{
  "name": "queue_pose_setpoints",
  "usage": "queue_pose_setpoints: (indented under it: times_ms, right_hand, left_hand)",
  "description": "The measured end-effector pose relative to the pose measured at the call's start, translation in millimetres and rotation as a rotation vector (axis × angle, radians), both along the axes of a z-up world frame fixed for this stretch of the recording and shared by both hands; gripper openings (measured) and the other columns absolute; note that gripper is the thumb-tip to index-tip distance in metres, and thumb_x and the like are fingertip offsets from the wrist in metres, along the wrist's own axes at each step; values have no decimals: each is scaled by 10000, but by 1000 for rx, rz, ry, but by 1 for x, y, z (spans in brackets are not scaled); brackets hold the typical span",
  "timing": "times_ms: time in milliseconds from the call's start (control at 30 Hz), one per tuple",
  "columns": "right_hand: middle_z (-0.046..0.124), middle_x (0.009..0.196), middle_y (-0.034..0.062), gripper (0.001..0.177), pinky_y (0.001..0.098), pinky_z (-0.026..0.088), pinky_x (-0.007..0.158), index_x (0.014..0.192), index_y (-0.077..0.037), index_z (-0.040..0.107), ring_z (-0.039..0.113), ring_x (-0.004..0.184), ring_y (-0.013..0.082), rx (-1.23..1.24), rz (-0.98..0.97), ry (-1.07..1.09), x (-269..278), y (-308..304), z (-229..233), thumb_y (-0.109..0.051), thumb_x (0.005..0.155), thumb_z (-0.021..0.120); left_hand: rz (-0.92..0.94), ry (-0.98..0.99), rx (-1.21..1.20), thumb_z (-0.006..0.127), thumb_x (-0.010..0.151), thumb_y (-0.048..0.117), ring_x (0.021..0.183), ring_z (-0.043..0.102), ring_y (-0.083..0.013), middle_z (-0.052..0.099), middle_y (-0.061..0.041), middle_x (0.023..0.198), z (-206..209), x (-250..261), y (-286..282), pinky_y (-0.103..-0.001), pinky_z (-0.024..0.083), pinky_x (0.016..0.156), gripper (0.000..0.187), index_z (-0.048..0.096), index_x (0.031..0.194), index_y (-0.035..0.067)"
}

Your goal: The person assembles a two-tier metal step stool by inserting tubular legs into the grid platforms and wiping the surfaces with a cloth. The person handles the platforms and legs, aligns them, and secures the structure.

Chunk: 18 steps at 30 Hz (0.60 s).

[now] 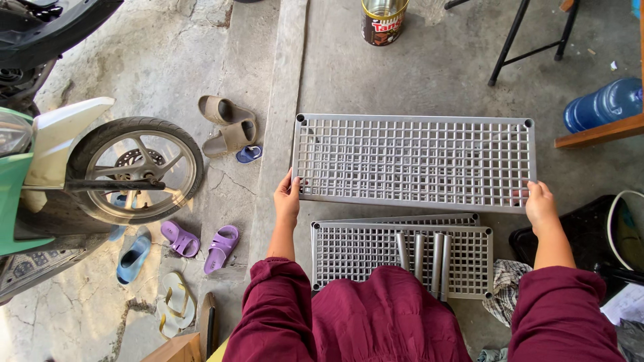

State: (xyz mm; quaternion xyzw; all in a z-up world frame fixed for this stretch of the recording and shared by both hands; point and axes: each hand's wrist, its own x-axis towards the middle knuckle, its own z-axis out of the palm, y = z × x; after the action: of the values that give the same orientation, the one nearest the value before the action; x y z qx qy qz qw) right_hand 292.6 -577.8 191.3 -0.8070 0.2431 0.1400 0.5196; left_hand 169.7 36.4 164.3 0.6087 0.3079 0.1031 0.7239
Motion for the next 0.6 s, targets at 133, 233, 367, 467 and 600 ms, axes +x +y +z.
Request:
queue_pose_setpoints:
  times_ms: [133, 233, 367, 467, 600]
  right_hand:
    - [743, 995, 144, 433, 417, 504, 810, 1260, -3, 653, 677, 899, 262, -369, 87, -118, -8, 7, -3, -340, 1137, 411]
    - [750, 980, 157, 435, 413, 508, 817, 1237, 12, 658, 684, 897, 279, -451, 120, -162, -9, 9, -3, -334, 1155, 407]
    - [742, 989, 144, 407, 393, 512, 759, 1256, -14, 648, 691, 861, 271, -359, 65, -132, -10, 10, -3, -314, 1126, 406]
    - [725, 986, 135, 386, 370, 512, 737, 1257, -5, 636, 693, 841, 249, -226, 10, -125, -7, 12, -3, -293, 1121, 417]
    - [730, 993, 125, 388, 357, 503, 744, 1251, 34, 649, 683, 866, 221, -219, 11, -117, -6, 11, 0, -273, 1134, 444]
  left_hand:
    - [-6, 16, 3, 630, 1014, 134, 941, 708, -94, 732, -33, 1167, -4, 0, 2, -250, 542, 872, 451, 580, 1449, 24]
    - [7, 27, -16, 640, 1007, 137, 953, 702, -86, 736, -22, 1162, -12, -1, 6, -244, 536, 886, 450, 590, 1440, 24]
    - [23, 43, -58, 661, 1007, 190, 971, 655, -56, 756, -31, 1102, -25, -14, 13, -216, 488, 910, 440, 632, 1425, 52]
    - [81, 62, -53, 754, 983, 221, 922, 671, -111, 757, -70, 1049, -29, -32, 15, -257, 528, 851, 372, 755, 1219, -66]
    - [79, 85, -106, 786, 913, 273, 909, 702, -107, 769, -57, 1017, -17, -46, 14, -253, 585, 839, 383, 765, 1130, -41]
